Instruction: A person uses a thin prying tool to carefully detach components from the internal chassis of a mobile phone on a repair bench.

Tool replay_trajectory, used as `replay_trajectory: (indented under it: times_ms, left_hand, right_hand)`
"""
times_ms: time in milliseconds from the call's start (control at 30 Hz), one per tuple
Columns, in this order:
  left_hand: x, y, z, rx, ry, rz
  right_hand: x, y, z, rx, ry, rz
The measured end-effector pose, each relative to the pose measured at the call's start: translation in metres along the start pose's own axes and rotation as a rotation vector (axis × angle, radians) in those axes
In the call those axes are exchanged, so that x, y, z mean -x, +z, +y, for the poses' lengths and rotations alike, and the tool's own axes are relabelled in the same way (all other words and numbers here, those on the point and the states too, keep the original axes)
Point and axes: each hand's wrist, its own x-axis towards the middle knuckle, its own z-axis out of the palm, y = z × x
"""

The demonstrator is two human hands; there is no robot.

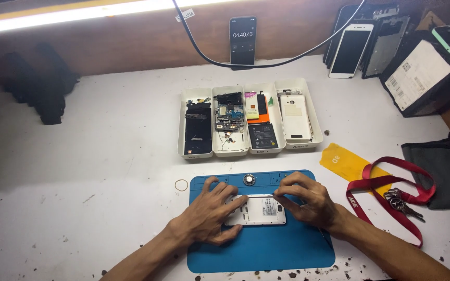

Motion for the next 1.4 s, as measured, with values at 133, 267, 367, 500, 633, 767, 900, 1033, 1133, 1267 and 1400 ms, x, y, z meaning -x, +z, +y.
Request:
replay_trajectory:
  times_ms: [133, 267, 367, 500, 633, 767, 900, 1033, 1133, 1267, 1400]
  left_hand:
    - [0.0, 0.001, -0.001, 0.003, 0.009, -0.023]
    - [-0.001, 0.001, -0.002, -0.015, 0.01, -0.006]
    - [0.0, 0.003, -0.002, -0.008, 0.007, -0.011]
    - [-0.001, 0.001, -0.003, -0.021, 0.011, 0.0]
    - [0.0, 0.003, -0.002, -0.039, 0.016, 0.016]
    - [0.002, 0.003, -0.001, -0.069, 0.014, 0.017]
    - [0.004, 0.003, -0.001, -0.077, 0.01, 0.008]
    - [0.004, 0.004, -0.002, -0.08, 0.017, 0.03]
    - [0.006, 0.006, -0.002, -0.063, 0.007, 0.013]
    - [0.004, 0.004, -0.004, -0.07, 0.013, 0.016]
    - [0.005, 0.007, -0.004, -0.066, 0.006, 0.008]
  right_hand:
    - [0.0, 0.001, 0.001, 0.011, 0.012, -0.01]
    - [0.002, 0.001, 0.002, -0.008, 0.008, 0.017]
    - [0.0, -0.001, 0.002, -0.015, 0.007, -0.01]
    - [0.0, -0.001, 0.004, -0.012, -0.013, -0.018]
    - [-0.004, -0.001, 0.0, -0.032, 0.017, 0.007]
    - [-0.005, 0.0, -0.001, -0.006, 0.0, 0.005]
    - [-0.003, 0.003, 0.0, 0.008, 0.002, -0.003]
    - [-0.006, 0.002, 0.0, 0.004, -0.006, 0.015]
    - [-0.007, 0.001, -0.003, 0.002, -0.006, 0.0]
    - [-0.005, 0.003, 0.0, -0.01, 0.007, 0.015]
    - [-0.005, 0.002, 0.0, -0.02, -0.008, 0.001]
